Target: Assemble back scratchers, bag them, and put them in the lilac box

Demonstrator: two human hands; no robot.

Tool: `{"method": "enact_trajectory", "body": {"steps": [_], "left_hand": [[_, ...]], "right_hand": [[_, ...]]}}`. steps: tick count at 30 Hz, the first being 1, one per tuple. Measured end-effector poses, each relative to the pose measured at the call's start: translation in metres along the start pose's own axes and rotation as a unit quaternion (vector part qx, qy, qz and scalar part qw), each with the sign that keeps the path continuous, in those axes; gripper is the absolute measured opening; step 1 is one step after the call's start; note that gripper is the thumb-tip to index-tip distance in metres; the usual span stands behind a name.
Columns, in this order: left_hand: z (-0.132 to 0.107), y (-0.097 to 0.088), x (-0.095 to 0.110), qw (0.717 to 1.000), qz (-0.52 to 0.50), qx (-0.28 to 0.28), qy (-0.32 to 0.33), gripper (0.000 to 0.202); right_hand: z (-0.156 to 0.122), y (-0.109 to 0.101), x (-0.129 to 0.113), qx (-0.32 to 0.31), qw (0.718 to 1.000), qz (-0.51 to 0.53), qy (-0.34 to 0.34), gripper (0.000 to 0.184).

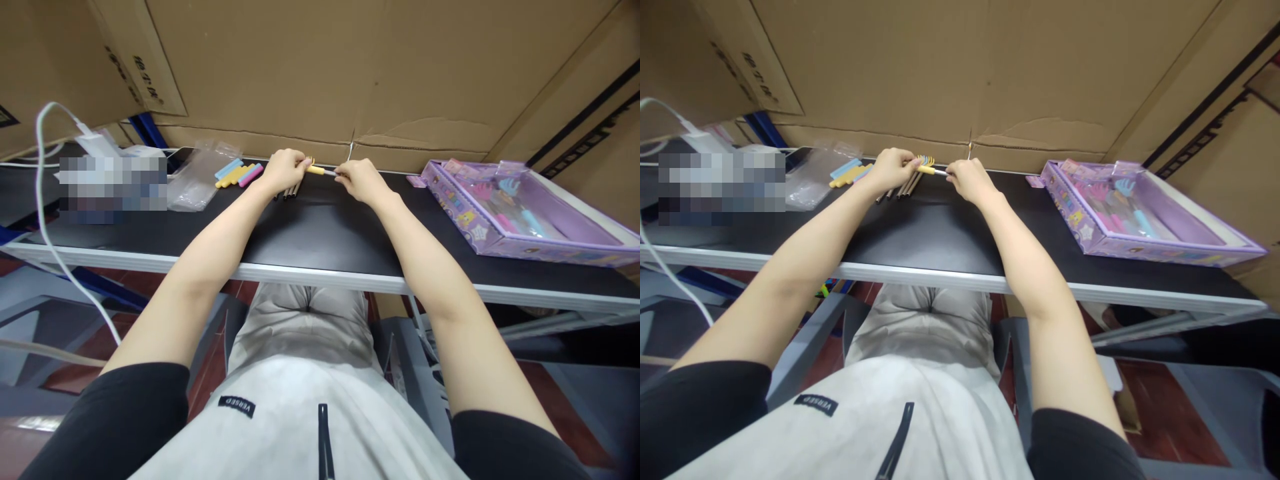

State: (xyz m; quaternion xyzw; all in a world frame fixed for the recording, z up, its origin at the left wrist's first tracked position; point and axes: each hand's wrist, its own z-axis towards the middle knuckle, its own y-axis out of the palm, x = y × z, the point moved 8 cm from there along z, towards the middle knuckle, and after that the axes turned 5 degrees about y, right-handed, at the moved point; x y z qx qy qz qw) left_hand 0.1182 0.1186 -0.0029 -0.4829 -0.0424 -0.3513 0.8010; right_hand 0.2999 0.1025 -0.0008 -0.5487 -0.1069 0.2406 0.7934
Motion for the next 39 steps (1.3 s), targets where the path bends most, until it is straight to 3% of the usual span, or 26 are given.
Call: {"method": "enact_trajectory", "body": {"steps": [5,17,27,31,39], "left_hand": [[-0.003,0.002,-0.005,1.0,-0.004,-0.01,-0.011,0.023],[-0.007,0.011,0.011,1.0,0.01,0.001,-0.01,0.025],[-0.009,0.024,0.012,0.999,0.015,-0.039,0.02,0.019],[-0.011,0.028,0.012,0.999,0.006,-0.051,-0.002,0.017],[-0.022,0.047,0.045,0.996,-0.021,-0.086,-0.023,0.023]], "right_hand": [[-0.004,-0.001,0.003,0.006,0.999,-0.036,-0.025,0.04],[-0.009,-0.008,0.004,0.012,0.997,-0.072,-0.039,0.043],[-0.008,-0.006,0.013,0.013,0.997,-0.063,-0.041,0.044],[-0.008,-0.003,0.014,0.006,0.997,-0.075,-0.027,0.042],[-0.006,-0.001,0.021,0.038,0.997,-0.068,0.024,0.04]]}}
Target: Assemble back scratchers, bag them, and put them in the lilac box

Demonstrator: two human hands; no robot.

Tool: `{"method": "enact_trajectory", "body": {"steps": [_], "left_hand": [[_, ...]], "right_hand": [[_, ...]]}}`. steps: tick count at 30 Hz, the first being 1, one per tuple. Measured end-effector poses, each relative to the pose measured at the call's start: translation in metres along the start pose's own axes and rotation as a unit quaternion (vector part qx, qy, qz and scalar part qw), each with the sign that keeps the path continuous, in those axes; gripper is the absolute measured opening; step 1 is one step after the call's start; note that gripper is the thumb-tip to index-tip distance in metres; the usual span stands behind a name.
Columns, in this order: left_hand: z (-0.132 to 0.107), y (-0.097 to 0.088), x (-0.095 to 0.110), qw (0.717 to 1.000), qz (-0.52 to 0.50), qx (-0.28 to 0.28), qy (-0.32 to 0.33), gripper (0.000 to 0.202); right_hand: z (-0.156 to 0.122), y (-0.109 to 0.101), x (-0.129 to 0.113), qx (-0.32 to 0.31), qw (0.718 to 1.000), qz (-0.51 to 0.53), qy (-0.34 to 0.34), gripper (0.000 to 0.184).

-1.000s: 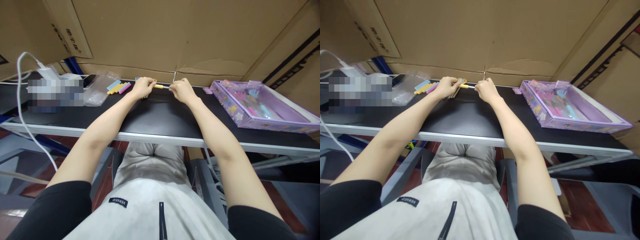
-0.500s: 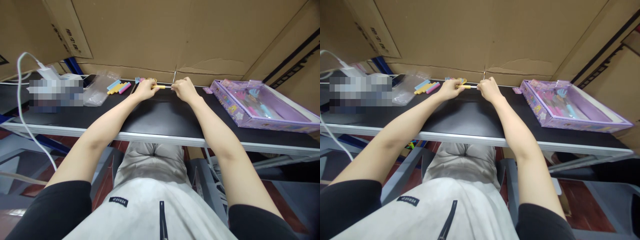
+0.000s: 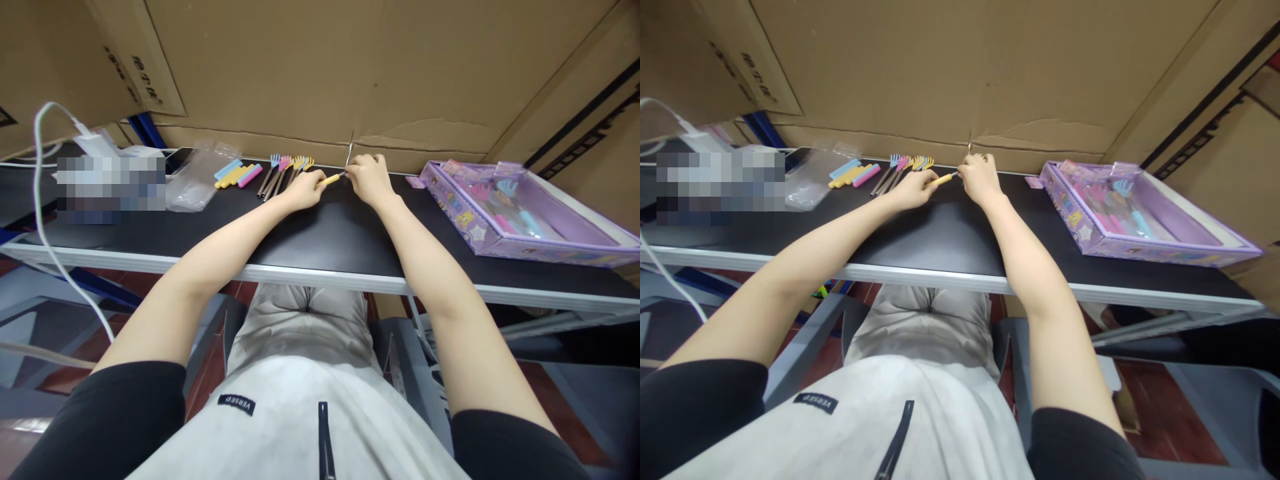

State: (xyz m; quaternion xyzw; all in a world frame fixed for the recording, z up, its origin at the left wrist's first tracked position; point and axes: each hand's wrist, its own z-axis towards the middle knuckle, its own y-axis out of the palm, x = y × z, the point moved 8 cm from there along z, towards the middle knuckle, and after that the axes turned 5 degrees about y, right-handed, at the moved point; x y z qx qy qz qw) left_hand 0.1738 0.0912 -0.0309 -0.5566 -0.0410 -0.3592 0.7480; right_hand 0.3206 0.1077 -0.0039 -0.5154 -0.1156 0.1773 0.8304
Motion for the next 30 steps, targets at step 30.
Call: {"method": "enact_trajectory", "body": {"steps": [30], "left_hand": [[0.001,0.027,0.011,0.989,0.041,-0.054,0.135,0.02]], "right_hand": [[-0.008,0.052,-0.015,-0.191,0.974,0.065,0.101,0.063]]}}
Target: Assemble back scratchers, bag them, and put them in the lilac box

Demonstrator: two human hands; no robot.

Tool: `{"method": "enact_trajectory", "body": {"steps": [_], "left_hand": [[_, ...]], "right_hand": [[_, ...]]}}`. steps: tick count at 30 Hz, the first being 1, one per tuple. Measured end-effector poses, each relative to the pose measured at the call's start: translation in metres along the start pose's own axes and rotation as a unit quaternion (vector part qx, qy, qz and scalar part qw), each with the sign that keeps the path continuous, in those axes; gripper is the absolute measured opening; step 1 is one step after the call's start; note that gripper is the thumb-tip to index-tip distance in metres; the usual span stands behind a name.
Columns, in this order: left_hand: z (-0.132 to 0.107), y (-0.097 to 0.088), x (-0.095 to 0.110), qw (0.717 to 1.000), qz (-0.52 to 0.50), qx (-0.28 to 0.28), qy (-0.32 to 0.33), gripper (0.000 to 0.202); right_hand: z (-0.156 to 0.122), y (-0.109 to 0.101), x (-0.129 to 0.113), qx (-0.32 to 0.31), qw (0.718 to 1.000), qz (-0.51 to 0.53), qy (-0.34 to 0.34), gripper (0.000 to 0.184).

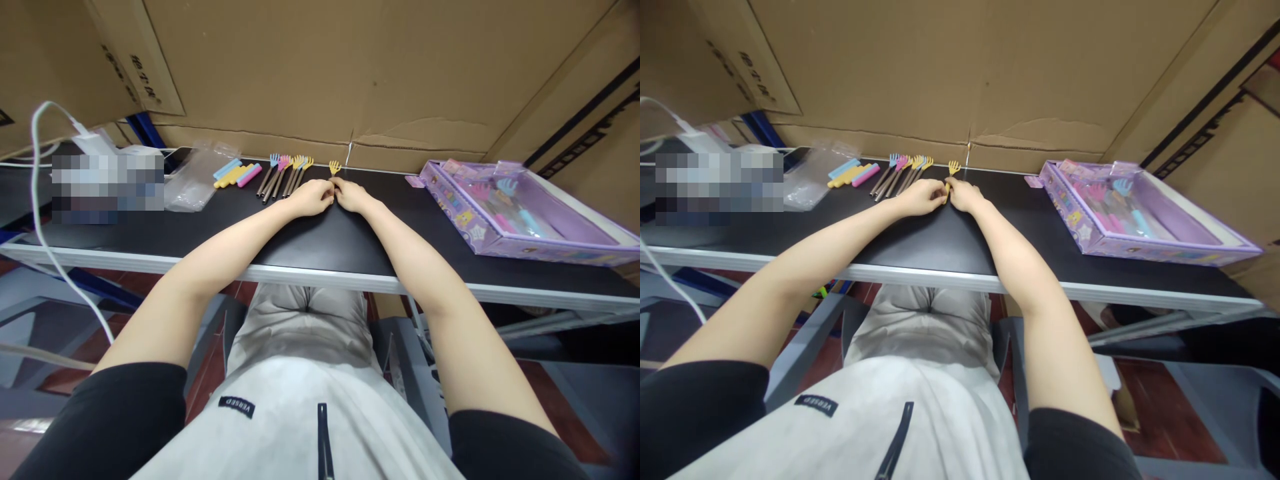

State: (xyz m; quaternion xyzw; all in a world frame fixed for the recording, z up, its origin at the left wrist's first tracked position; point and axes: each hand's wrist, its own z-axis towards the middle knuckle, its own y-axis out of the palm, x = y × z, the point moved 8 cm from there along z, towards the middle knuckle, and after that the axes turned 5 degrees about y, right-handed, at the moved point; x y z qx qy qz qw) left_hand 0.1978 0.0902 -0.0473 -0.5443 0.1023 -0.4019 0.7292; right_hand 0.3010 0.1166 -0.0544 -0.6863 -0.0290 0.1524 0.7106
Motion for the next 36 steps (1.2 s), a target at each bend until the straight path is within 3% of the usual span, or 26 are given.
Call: {"method": "enact_trajectory", "body": {"steps": [4,11,19,36], "left_hand": [[0.0,-0.001,-0.002,0.999,0.035,-0.009,0.017,0.028],[-0.006,-0.021,-0.027,0.989,0.129,-0.027,-0.063,0.044],[-0.025,-0.018,-0.065,0.96,0.131,-0.161,-0.186,0.063],[-0.037,-0.027,-0.066,0.938,0.131,-0.191,-0.259,0.074]], "right_hand": [[0.006,0.004,0.004,-0.006,1.0,0.017,-0.011,0.065],[0.013,0.011,0.008,-0.021,0.999,0.047,-0.012,0.071],[0.006,0.006,0.023,-0.049,0.997,0.017,0.055,0.067],[0.009,0.005,0.026,-0.023,0.999,-0.006,0.03,0.063]]}}
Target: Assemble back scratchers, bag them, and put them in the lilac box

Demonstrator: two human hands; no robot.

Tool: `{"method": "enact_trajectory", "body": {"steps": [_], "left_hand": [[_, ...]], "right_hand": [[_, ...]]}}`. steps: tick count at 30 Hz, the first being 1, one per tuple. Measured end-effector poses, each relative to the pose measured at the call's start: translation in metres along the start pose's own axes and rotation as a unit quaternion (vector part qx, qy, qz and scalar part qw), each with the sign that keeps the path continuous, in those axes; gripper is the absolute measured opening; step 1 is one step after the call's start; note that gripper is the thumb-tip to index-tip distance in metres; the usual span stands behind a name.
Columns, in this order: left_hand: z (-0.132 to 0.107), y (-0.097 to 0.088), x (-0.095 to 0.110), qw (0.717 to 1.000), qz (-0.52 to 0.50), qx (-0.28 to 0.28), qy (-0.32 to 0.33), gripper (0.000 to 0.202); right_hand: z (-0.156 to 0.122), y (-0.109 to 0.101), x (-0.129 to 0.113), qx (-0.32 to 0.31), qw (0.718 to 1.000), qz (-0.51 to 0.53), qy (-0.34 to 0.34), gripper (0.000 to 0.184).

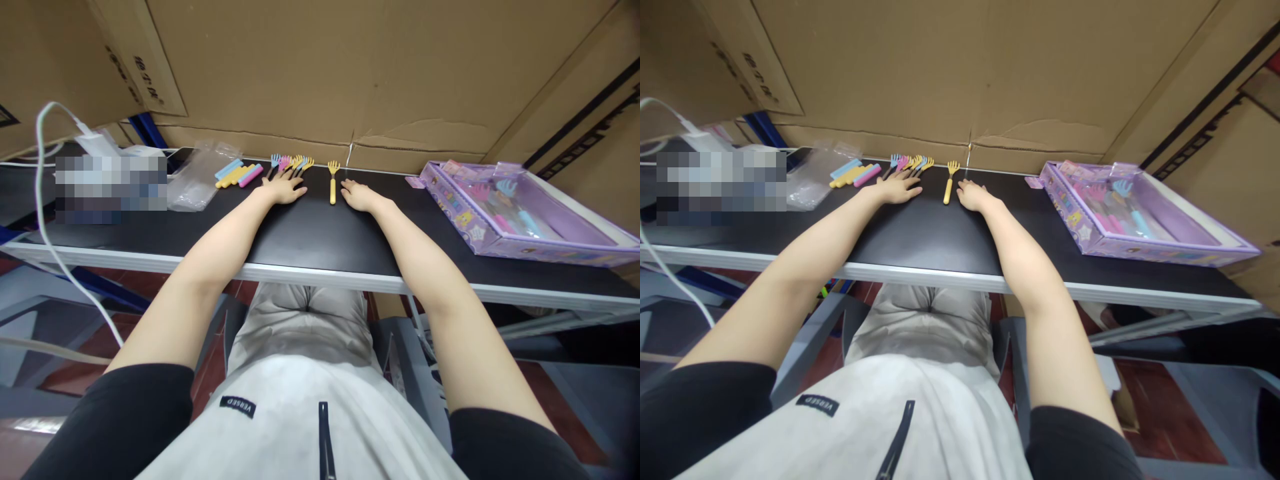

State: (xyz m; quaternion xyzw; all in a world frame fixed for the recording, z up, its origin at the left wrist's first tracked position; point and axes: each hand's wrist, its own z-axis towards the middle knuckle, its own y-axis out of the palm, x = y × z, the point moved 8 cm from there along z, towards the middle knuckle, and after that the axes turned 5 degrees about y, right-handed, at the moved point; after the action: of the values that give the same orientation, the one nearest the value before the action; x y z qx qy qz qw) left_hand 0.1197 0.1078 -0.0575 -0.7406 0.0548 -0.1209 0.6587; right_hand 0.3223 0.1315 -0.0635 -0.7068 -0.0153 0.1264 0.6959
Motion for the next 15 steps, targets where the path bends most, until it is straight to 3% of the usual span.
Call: {"method": "enact_trajectory", "body": {"steps": [15], "left_hand": [[0.011,0.002,-0.008,0.999,-0.021,0.025,0.034,0.07]], "right_hand": [[-0.001,0.001,-0.001,-0.012,1.0,-0.006,0.005,0.062]]}}
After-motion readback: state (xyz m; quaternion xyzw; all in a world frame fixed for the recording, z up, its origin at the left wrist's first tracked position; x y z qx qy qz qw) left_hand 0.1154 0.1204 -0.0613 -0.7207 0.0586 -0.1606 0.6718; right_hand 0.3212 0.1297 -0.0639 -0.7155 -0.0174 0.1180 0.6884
